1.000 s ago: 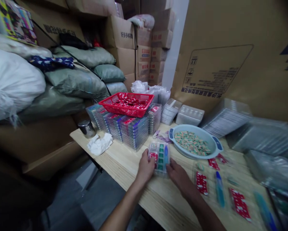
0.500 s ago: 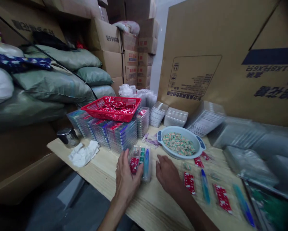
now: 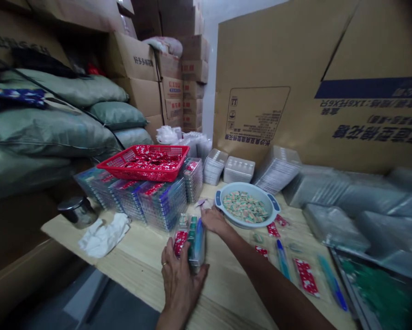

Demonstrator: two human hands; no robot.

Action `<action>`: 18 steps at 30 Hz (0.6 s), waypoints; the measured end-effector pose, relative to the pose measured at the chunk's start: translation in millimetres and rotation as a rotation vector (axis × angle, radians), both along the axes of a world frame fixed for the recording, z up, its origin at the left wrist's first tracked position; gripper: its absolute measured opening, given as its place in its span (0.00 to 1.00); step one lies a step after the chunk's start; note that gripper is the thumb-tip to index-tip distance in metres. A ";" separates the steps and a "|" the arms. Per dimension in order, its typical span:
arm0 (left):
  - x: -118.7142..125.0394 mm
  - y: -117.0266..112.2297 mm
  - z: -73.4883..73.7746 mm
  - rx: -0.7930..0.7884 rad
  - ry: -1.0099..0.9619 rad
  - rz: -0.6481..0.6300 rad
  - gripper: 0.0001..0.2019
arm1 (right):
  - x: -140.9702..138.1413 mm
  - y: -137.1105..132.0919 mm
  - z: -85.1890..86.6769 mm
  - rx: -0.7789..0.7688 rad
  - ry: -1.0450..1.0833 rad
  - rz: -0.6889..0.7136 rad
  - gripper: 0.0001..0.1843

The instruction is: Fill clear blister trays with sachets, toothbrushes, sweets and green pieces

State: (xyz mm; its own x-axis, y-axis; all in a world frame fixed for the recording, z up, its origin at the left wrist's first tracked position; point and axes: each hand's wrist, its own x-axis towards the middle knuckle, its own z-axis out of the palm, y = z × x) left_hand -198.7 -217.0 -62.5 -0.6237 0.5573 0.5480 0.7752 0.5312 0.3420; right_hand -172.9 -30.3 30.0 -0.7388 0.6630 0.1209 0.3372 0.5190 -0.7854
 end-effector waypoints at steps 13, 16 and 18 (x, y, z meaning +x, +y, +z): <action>-24.6 -2.2 16.8 -0.009 -0.014 -0.142 0.29 | 105.9 6.3 -3.9 0.652 -0.553 -0.175 0.29; -30.2 15.1 28.1 -0.041 -0.096 -0.158 0.29 | 101.5 38.3 -1.2 0.552 -0.696 -0.144 0.24; -33.4 26.4 38.9 -0.064 -0.172 -0.156 0.30 | 102.9 52.4 0.5 0.479 -0.742 -0.092 0.20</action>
State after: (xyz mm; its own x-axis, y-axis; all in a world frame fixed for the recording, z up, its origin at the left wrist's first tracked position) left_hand -232.1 -190.6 -23.6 -0.6085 0.6844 0.4016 0.7828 0.4348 0.4452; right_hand -70.0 22.1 30.5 -0.6837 0.7244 -0.0882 0.7295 0.6819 -0.0534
